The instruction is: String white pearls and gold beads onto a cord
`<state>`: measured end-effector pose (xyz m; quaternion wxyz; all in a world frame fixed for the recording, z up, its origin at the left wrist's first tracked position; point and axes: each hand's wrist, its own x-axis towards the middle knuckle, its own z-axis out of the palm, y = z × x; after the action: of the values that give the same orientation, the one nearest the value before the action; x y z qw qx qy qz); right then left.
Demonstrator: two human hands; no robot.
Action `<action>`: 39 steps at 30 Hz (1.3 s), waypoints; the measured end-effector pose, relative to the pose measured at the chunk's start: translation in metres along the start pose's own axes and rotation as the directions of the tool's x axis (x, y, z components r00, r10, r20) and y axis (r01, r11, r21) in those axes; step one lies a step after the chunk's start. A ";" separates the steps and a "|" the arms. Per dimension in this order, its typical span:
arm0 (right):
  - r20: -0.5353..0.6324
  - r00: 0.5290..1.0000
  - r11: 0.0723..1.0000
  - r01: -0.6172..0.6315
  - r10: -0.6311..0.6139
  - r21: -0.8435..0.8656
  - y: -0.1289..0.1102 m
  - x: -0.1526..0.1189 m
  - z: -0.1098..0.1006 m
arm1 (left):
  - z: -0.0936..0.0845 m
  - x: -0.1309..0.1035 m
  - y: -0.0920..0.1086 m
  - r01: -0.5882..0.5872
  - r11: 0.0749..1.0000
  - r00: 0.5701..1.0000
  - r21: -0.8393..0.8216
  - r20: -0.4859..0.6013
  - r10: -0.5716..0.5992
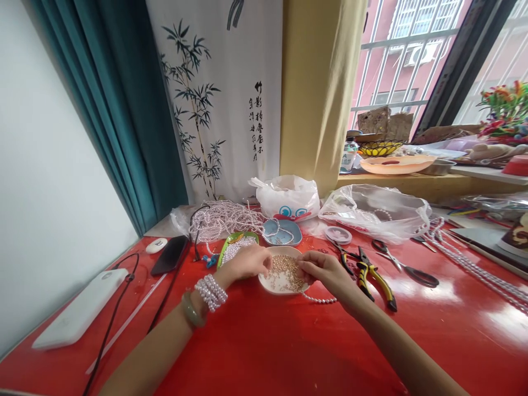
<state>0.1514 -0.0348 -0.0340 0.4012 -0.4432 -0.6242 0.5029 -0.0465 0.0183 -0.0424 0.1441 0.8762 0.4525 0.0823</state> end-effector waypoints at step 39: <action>-0.054 0.982 0.983 0.181 -0.183 -0.030 0.027 -0.005 0.029 | 0.028 0.005 0.007 -0.009 0.004 0.985 -1.000 -0.009 -0.170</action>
<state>0.1296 -0.0450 -0.0661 0.4576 -0.4034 -0.6568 0.4434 -0.0304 0.0133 -0.0661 0.6940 0.4857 0.3208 0.4238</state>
